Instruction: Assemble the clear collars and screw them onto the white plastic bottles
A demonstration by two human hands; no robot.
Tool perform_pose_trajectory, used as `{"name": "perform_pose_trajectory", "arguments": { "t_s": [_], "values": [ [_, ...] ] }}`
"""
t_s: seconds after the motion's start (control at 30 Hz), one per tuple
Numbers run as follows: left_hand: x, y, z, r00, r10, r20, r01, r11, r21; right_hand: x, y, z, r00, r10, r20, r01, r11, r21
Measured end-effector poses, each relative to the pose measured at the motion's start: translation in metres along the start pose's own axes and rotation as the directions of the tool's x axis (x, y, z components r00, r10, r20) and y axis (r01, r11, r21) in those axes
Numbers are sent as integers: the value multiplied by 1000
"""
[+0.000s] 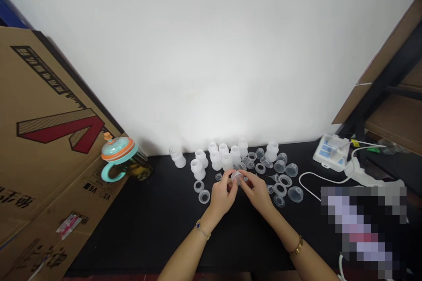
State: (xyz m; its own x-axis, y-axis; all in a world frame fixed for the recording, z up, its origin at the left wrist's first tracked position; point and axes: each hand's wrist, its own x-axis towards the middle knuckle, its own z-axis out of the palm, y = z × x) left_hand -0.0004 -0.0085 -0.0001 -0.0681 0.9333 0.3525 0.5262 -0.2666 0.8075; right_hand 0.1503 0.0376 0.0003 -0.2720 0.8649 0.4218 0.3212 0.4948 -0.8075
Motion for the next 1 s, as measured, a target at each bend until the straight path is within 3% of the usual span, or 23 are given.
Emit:
{"name": "perform_pose_trajectory", "arguments": {
  "t_s": [0.7, 1.0],
  "values": [
    [0, -4, 3, 999, 34, -3, -33, 990, 134, 2, 2, 0, 1000, -8, 7, 8, 1000, -27],
    [0, -2, 6, 998, -59, -34, 62, 993, 98, 0, 1, 1, 999, -20, 26, 22, 997, -75]
  ]
}}
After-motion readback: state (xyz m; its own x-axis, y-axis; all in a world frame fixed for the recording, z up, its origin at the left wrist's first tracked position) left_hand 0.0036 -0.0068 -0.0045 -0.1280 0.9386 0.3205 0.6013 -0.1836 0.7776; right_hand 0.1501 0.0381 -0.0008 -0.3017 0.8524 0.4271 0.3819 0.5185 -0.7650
